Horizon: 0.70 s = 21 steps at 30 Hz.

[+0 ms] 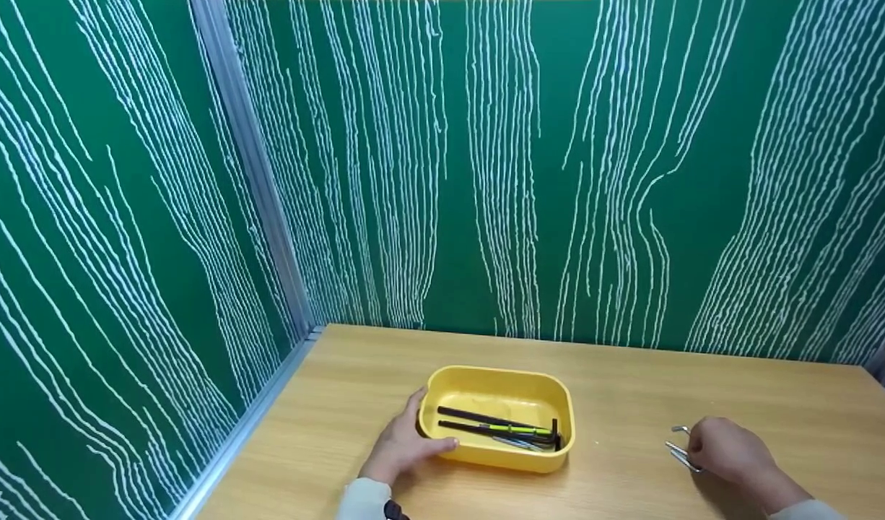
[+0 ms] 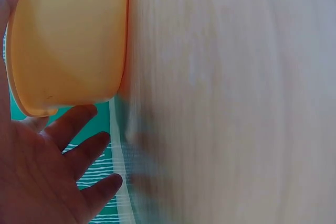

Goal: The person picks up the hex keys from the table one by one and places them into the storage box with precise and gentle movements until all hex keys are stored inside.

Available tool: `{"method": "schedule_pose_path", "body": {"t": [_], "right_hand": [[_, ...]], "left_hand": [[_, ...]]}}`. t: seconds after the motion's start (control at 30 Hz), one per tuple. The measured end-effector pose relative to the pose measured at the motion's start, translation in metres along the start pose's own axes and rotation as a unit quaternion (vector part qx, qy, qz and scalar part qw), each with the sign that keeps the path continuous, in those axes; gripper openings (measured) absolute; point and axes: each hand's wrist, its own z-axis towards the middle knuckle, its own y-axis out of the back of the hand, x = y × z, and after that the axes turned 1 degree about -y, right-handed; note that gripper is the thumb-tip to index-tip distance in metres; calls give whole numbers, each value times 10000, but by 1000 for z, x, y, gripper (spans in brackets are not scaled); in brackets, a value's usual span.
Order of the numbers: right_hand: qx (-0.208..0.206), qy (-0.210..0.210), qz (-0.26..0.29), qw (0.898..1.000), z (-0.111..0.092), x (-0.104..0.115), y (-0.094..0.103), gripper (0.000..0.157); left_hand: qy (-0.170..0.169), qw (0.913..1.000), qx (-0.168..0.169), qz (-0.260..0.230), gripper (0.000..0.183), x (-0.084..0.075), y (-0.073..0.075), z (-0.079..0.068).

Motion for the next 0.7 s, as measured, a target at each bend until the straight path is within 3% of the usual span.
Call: {"method": "schedule_pose_path", "body": {"t": [0.17, 0.27, 0.43, 0.7], "right_hand": [[44, -119, 48, 9999, 1, -2, -1, 6], [0, -187, 45, 9998, 1, -1, -1, 5], [-579, -22, -19, 9983, 3, 2, 0, 13], [-1207, 295, 197, 9921, 4, 17, 7, 10]], "left_hand": [[-170, 9998, -37, 84, 108, 0, 0, 0], [-93, 9999, -22, 40, 109, 0, 0, -1], [17, 10000, -5, -50, 109, 1, -2, 0], [-14, 10000, -16, -38, 109, 0, -1, -1]]}}
